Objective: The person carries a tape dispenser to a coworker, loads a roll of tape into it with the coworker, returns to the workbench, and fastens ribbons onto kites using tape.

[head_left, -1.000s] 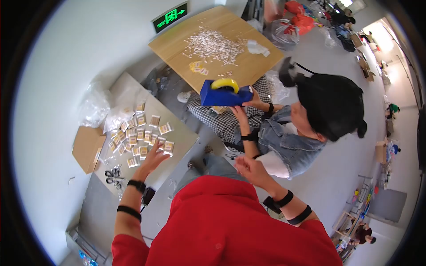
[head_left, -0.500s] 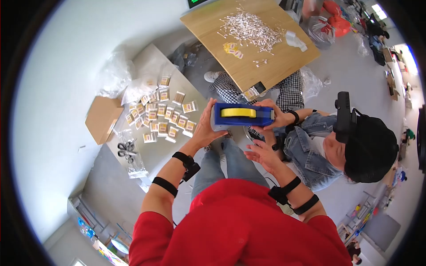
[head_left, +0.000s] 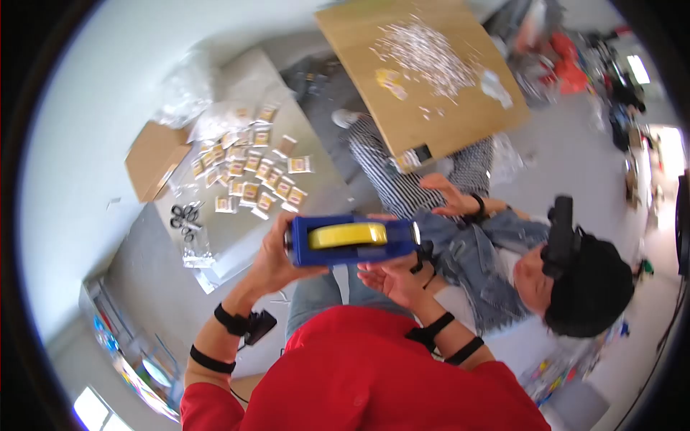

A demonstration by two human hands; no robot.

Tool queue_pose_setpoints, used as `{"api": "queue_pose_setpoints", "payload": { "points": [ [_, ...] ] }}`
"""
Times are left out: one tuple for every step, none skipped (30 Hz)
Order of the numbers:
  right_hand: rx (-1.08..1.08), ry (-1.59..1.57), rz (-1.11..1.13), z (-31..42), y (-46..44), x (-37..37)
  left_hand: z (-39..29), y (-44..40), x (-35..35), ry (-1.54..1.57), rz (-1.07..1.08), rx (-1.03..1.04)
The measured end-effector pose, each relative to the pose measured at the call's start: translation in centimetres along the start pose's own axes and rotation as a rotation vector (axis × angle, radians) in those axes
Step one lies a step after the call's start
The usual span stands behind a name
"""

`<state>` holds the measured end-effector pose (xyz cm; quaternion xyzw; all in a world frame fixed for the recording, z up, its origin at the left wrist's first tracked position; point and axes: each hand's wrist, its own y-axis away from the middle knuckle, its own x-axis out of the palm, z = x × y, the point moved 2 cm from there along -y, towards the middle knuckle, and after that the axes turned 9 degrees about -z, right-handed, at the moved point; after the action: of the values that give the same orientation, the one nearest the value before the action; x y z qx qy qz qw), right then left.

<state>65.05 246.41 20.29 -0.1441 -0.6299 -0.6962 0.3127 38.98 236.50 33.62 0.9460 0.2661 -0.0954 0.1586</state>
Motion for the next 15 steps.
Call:
{"api": "queue_pose_setpoints", "payload": {
  "points": [
    [-0.030, 0.019, 0.071, 0.1, 0.2, 1.6, 0.3, 1.5, -0.9, -0.011, -0.029, 0.007],
    [0.020, 0.010, 0.054, 0.4, 0.2, 2.7, 0.4, 3.3, -1.7, -0.032, -0.056, -0.037],
    [0.074, 0.003, 0.029, 0.5, 0.6, 4.4, 0.7, 5.3, -2.2, 0.018, -0.081, -0.105],
    [0.111, 0.040, 0.064, 0.0, 0.7, 5.0, 1.1, 7.3, -2.9, 0.070, -0.112, -0.162],
    [0.142, 0.083, 0.110, -0.4, 0.7, 5.4, 1.4, 9.3, -3.5, 0.120, -0.151, -0.206],
    [0.176, 0.124, 0.154, -1.0, 0.7, 6.0, 2.2, 11.6, -4.1, 0.169, -0.183, -0.170],
    [0.261, 0.130, 0.208, -2.1, 0.8, 6.3, 2.5, 14.0, -4.9, 0.171, -0.210, -0.188],
    [0.343, 0.136, 0.255, -3.1, 0.9, 6.5, 2.8, 16.3, -5.8, 0.177, -0.233, -0.205],
    [0.417, 0.141, 0.275, -4.3, 0.9, 7.6, 3.2, 18.6, -6.8, 0.186, -0.253, -0.218],
    [0.492, 0.147, 0.295, -5.6, 0.9, 8.6, 3.7, 20.9, -7.8, 0.232, -0.287, -0.214],
    [0.566, 0.155, 0.315, -6.8, 0.9, 9.7, 4.4, 23.4, -8.7, 0.277, -0.315, -0.209],
    [0.650, 0.187, 0.331, -8.5, 0.5, 10.8, 5.2, 26.2, -9.4, 0.322, -0.341, -0.200],
    [0.737, 0.221, 0.347, -10.7, 0.1, 12.3, 6.3, 29.2, -10.5, 0.364, -0.371, -0.190],
    [0.731, 0.312, 0.295, -12.9, -0.5, 13.4, 7.4, 32.3, -11.7, 0.393, -0.398, -0.178],
    [0.726, 0.400, 0.243, -15.0, -0.7, 14.7, 8.4, 35.5, -13.1, 0.422, -0.424, -0.170]
  ]
}}
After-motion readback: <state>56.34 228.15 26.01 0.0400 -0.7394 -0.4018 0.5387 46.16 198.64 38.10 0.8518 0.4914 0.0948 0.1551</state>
